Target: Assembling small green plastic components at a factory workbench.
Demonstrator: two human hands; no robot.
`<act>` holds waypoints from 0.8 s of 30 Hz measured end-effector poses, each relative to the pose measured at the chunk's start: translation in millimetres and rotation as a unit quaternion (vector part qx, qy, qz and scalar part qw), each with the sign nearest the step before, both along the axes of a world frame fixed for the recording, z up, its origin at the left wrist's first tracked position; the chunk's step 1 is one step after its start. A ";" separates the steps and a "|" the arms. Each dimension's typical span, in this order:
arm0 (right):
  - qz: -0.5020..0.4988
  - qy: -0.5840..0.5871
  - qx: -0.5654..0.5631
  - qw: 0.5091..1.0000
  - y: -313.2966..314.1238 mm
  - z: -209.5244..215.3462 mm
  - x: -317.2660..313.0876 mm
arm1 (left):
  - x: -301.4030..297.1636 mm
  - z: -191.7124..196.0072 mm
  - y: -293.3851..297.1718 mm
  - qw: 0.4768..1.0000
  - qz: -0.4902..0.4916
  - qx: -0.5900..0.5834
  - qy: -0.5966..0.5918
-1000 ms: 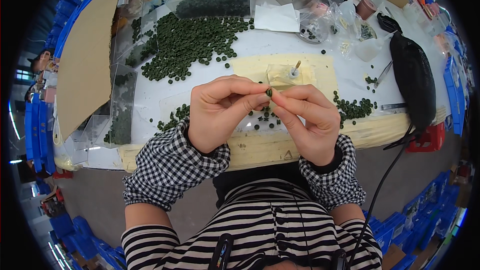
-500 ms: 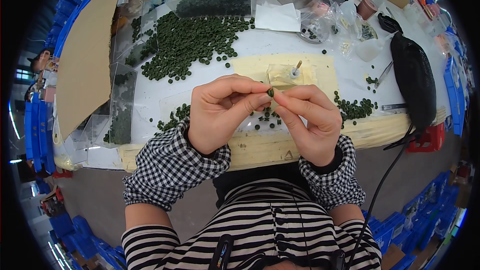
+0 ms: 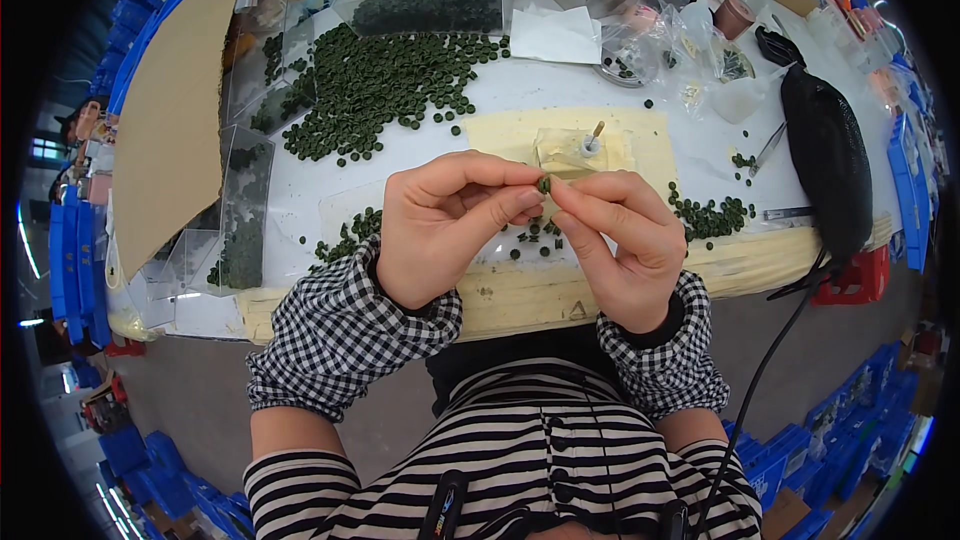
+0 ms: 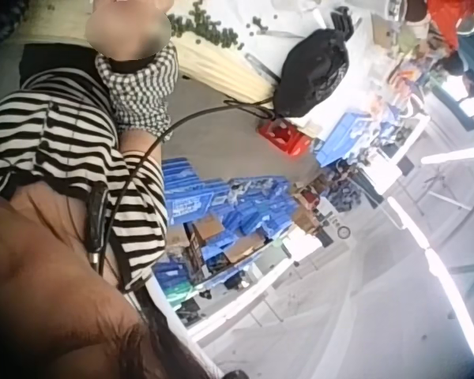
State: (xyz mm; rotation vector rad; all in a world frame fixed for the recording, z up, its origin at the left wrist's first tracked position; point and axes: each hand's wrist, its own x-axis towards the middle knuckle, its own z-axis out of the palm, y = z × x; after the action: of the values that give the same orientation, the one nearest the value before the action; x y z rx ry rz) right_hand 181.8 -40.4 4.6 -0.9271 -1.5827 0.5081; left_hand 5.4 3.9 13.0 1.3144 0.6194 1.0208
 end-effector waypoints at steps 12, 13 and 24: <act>0.004 0.002 -0.007 1.000 -0.8 -1.7 0.1 | -0.5 0.2 -0.2 0.999 0.011 0.037 0.015; 0.004 0.002 -0.006 1.000 -0.5 -1.8 0.1 | -0.4 0.7 -0.4 0.999 0.014 0.038 0.016; 0.011 0.016 -0.017 1.000 -0.6 -2.9 -0.6 | 0.3 -1.3 1.0 0.995 0.024 0.088 0.034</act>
State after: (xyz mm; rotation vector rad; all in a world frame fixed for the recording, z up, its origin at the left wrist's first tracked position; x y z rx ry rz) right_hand 181.2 -41.0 1.7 -0.9234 -1.5620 0.5635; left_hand 5.7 5.0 11.7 1.5003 0.6260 1.0916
